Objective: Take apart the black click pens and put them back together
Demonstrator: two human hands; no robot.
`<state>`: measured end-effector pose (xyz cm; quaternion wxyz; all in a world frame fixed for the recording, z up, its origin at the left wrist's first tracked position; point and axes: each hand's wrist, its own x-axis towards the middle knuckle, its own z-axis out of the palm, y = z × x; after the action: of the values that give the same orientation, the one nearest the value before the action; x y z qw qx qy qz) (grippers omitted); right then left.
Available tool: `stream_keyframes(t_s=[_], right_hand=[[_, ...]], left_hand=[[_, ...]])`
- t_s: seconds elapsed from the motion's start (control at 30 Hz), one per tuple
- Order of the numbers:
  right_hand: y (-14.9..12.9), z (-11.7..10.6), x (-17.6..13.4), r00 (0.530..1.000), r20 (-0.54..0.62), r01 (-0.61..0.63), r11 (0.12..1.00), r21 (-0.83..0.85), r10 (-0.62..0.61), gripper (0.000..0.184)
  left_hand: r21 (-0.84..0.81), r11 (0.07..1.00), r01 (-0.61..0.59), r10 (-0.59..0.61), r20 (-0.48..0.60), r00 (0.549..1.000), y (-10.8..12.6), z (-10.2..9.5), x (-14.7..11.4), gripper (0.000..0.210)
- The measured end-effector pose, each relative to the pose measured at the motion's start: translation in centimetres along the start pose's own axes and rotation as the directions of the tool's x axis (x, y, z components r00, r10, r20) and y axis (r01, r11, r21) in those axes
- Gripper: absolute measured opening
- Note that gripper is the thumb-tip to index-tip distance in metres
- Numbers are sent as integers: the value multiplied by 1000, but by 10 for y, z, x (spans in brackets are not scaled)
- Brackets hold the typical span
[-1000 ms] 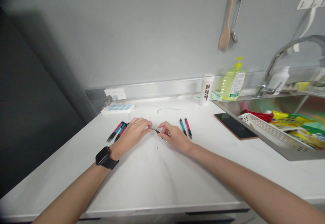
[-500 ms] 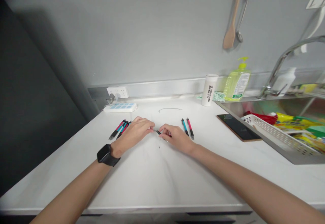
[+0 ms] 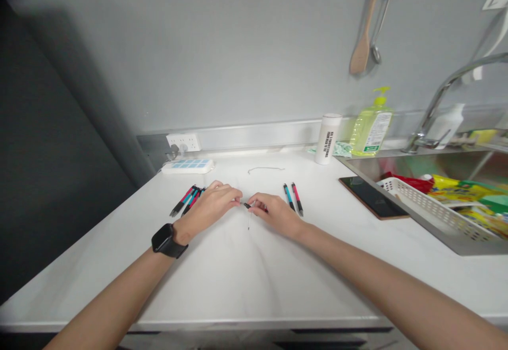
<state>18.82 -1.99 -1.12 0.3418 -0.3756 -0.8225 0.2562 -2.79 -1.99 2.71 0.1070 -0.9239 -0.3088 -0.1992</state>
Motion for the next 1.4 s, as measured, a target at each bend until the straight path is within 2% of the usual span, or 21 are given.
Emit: stream_keyframes(t_s=[0.23,0.43,0.6,0.7,0.83,0.9,1.0,1.13,1.27,1.33,1.4], right_hand=[[1,1,0,999,14,30,999,-15,-30,18],[1,1,1,999,-16,40,999,-12,-40,24],[4,4,3,993,-74,-90,994,66,95,23],[10,5,4,973,-143,-161,974,161,184,24],[16,4,6,953,-190,-191,956,222,235,24],[17,3,7,952,-196,-195,960,199,234,23],[17,3,6,955,-198,-188,967,170,221,21],[15,4,6,956,-187,-199,967,159,227,20],[15,5,6,957,-166,-209,963,171,238,20],[16,5,6,959,-158,-209,962,173,237,20],[16,6,6,960,-155,-207,965,164,232,20]], left_hand=[[-27,1000,-6,6,-5,1000,3,1,2,8],[-84,995,53,-54,-5,999,9,-2,2,11],[-45,992,121,-122,-20,992,8,-1,1,27],[15,987,158,-159,59,986,7,4,1,22],[-52,998,19,-7,218,976,8,16,1,28],[-120,992,-29,56,233,971,9,22,0,27],[-187,982,-25,68,224,972,7,27,-1,23],[-182,983,29,15,238,971,2,24,-3,23],[-127,970,207,-169,257,951,3,19,-3,11],[-125,948,294,-256,251,934,5,20,-2,13],[-142,932,333,-293,241,925,5,22,-2,18]])
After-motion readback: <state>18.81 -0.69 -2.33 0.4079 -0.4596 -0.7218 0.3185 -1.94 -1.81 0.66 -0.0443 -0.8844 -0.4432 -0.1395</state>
